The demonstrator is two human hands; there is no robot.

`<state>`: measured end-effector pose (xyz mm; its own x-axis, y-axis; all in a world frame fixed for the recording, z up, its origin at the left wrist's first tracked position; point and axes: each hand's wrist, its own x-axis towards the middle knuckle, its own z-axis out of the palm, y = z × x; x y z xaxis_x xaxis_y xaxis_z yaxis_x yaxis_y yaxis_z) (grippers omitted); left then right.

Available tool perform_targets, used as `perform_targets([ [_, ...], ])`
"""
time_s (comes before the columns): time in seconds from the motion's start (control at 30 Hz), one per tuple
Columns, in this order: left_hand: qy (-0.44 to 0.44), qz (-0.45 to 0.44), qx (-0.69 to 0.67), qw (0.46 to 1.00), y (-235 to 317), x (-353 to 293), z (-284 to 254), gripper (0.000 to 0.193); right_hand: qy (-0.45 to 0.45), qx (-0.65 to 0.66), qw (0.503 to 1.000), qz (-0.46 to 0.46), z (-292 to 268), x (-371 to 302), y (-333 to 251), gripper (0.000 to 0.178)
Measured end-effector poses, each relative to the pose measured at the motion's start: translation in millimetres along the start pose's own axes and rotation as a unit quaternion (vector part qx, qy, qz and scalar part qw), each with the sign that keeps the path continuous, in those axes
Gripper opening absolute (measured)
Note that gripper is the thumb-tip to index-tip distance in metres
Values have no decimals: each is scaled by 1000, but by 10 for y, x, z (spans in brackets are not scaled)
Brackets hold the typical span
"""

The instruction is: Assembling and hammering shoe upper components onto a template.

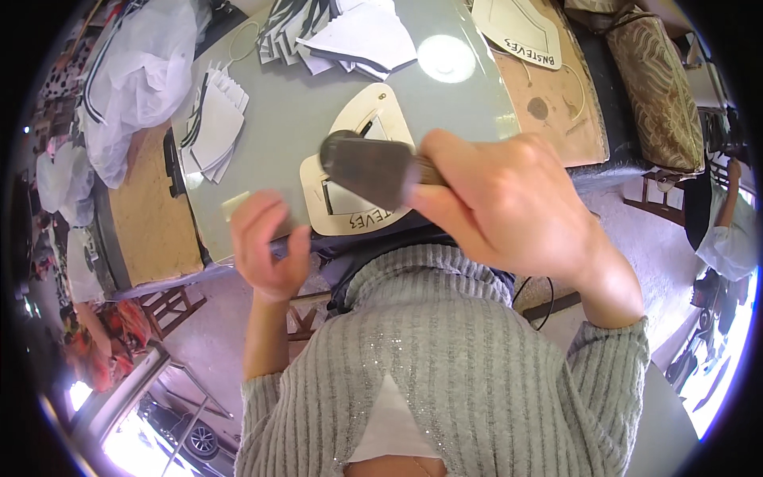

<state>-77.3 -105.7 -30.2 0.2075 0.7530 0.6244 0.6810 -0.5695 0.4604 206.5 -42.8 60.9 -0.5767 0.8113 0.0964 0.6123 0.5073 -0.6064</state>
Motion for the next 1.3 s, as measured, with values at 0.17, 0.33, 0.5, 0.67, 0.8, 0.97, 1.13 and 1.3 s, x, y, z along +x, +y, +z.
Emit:
perform_targets([
  [0.17,-47,41,29,998,12,38,188,26,-62,-63,995,-43,312,314,-63,36],
  [0.33,-33,35,43,998,17,7,190,22,-131,-105,986,-3,334,380,-124,41],
  [0.5,-29,28,26,999,12,68,197,25,-127,-93,987,16,495,325,81,39],
  [0.67,-14,-73,-33,997,-74,424,40,34,100,4,980,170,272,175,304,33],
  [0.8,-215,24,-112,970,31,966,186,40,108,235,943,207,398,-27,425,27],
  [0.97,-291,215,-49,931,-5,989,475,32,17,490,829,268,490,-56,256,18],
  [1.13,-244,310,6,919,46,865,563,22,61,453,854,249,555,-65,245,7],
  [1.3,-304,306,-3,902,61,975,520,14,62,433,868,233,623,-65,272,6],
])
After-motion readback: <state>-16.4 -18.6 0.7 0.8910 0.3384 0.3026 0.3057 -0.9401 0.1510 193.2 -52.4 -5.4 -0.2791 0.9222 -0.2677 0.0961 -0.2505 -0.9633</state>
